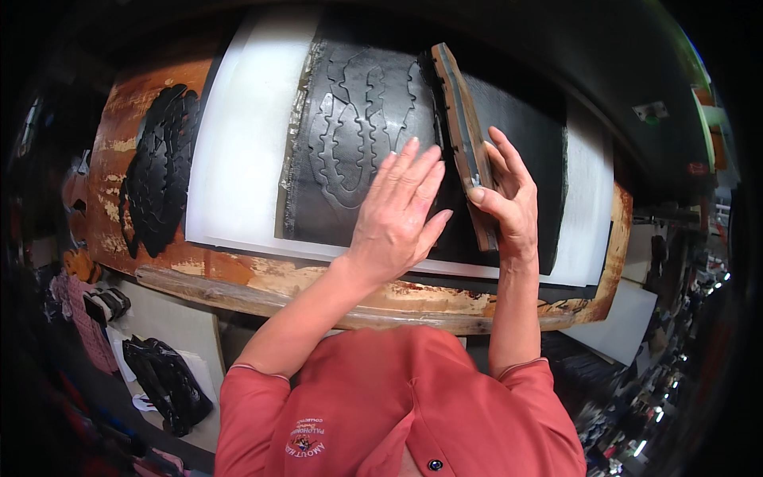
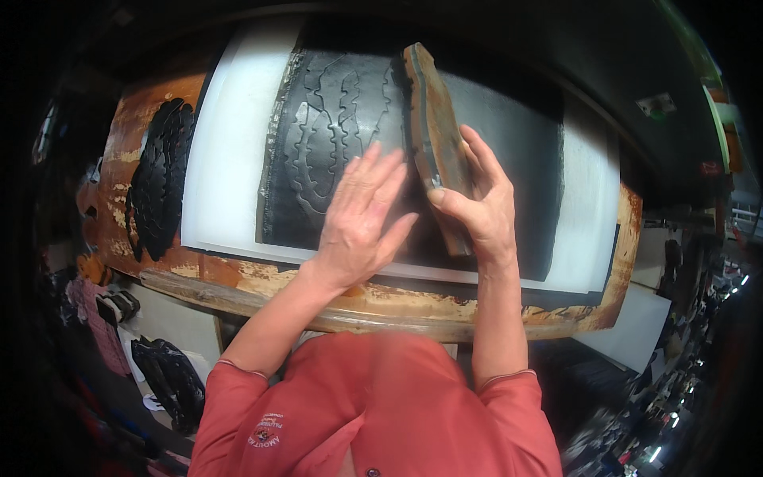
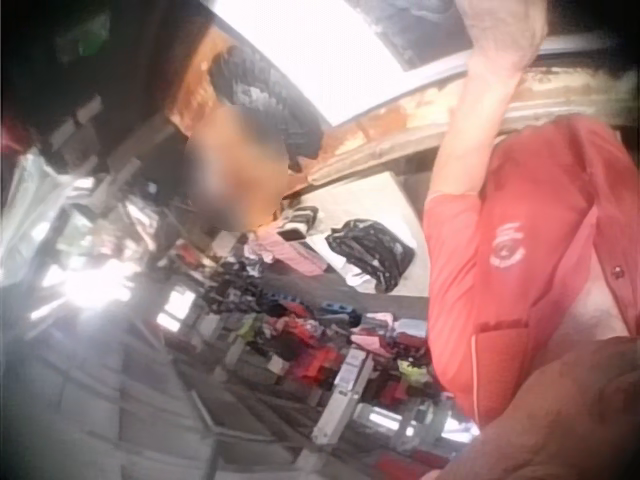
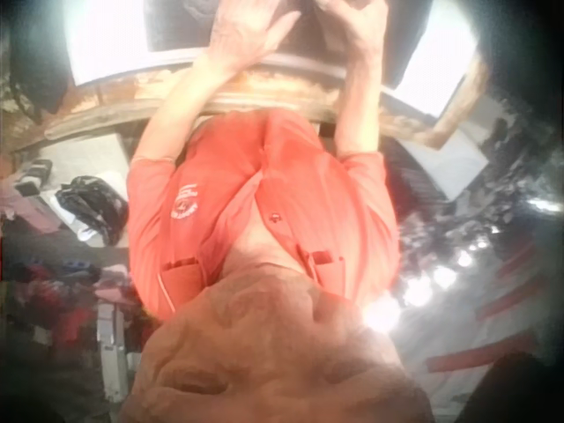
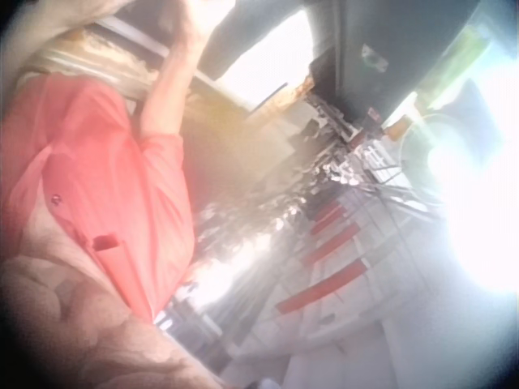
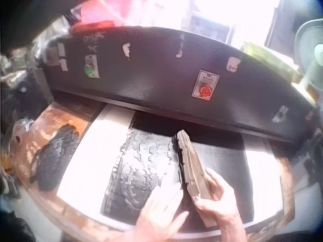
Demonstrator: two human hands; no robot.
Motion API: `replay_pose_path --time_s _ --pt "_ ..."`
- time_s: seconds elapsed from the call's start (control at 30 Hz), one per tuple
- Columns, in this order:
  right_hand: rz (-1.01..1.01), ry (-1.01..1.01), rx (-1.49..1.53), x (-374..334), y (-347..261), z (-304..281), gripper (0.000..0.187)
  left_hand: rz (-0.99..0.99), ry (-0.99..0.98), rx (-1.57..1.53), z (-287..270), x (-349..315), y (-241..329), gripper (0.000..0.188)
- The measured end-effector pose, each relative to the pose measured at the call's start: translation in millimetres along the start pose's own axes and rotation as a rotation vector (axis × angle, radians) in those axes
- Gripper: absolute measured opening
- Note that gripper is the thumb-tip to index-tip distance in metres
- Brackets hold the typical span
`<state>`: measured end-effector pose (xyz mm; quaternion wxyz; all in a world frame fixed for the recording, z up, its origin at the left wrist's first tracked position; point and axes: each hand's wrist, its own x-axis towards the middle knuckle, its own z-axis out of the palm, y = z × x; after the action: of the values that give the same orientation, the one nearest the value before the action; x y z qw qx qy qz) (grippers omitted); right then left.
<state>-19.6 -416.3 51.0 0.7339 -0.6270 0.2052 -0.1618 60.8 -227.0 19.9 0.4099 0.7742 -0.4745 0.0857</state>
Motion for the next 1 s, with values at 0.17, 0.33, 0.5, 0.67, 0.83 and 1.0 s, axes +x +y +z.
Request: replay_pose_path --time_s 0.17,0.33,0.5,0.67,0.83,1.0 --pt "-0.004 0.016 0.082 0 6 -11 0.104 -0.49 0.108 -0.278 18 14 -2 0.05" --pt "-0.067 0.021 0.416 1 19 -21 0.091 -0.145 0.131 0.06 30 12 -16 0.065" --pt "-0.224 0.112 0.325 -7 17 -49 0.09 -0.09 0.086 0.12 35 3 -19 0.066" --pt "-0.302 0.241 0.116 -20 -11 -78 0.09 -0.107 0.138 0.099 35 4 -20 0.067" --pt "-0.26 0.308 -0.243 -34 9 -67 0.088 -0.175 0.154 -0.004 31 3 -20 0.067" --pt "-0.459 0.307 -1.001 -30 51 -51 0.078 -0.165 0.168 -0.013 32 3 -22 0.065"
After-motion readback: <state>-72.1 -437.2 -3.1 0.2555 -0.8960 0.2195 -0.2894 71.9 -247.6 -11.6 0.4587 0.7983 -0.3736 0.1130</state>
